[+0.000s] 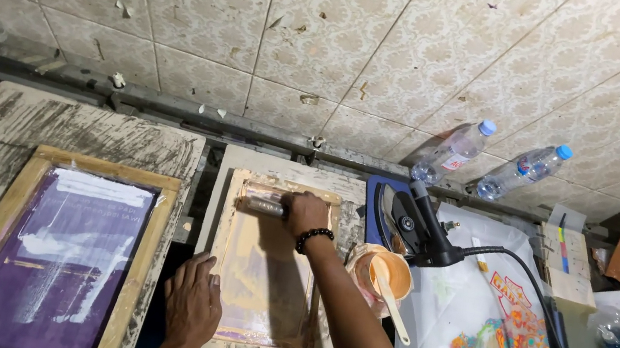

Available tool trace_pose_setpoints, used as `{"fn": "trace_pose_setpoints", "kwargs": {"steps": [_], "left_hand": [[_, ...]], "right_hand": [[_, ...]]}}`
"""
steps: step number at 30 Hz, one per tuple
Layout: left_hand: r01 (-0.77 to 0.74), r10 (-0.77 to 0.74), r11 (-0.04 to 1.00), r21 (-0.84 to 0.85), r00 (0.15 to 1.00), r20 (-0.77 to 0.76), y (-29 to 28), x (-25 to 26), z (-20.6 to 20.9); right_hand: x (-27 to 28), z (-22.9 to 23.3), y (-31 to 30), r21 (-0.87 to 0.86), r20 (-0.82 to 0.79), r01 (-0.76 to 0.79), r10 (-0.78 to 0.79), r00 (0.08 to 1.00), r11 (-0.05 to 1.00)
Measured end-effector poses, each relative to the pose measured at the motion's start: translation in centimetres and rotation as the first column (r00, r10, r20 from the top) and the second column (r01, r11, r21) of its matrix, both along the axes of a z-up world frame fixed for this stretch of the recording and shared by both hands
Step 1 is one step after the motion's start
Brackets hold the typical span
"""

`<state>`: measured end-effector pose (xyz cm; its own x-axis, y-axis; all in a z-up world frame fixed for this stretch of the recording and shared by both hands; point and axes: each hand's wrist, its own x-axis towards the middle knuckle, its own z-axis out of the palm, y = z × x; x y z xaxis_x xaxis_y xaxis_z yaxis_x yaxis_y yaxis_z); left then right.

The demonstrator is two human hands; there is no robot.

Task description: The person uses a squeegee to spread a beige paste across a screen printing frame. They then use a wooden stick to scrape the paste from the squeegee back into a container. The person resumes spreading the paste with the squeegee to ensure even coverage on the screen.

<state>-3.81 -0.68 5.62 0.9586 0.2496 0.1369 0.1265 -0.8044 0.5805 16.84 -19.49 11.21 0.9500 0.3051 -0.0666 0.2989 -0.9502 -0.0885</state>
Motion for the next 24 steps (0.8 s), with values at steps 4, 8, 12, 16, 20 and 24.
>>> {"fn": "trace_pose_setpoints", "kwargs": {"steps": [4,8,12,16,20,24], "left_hand": [[-0.003,0.003,1.0,0.02,1.0,0.025,0.0,0.3,-0.2],[0.002,-0.002,1.0,-0.009,1.0,0.016,0.1,0.7,0.4],[0.01,-0.011,1.0,0.02,1.0,0.011,-0.2,-0.1,0.3],[-0.01,0.009,0.999,0.033,1.0,0.03,-0.3,0.0,0.8],[0.011,-0.011,0.999,0.035,1.0,0.001,-0.6,-0.7,0.2],[-0.004,0.004,1.0,0.012,1.0,0.002,-0.1,1.0,1.2]], "right_hand": [[-2.5,-0.4,-0.1,0.024,0.001,-0.056,0.056,0.998,0.998],[-9.2,-1.2,-0.9,0.078,0.052,-0.109,0.105,0.993,0.991],[-11.8,1.0,-1.8,0.067,-0.12,-0.235,0.242,0.963,0.97],[-8.3,0.4,-1.6,0.021,-0.023,-0.194,0.195,0.981,0.981],[-6.5,-2.7,-0.3,0.11,0.096,-0.042,0.031,0.995,0.993],[-10.1,-2.4,0.5,0.162,0.311,-0.189,0.132,0.941,0.969]]}}
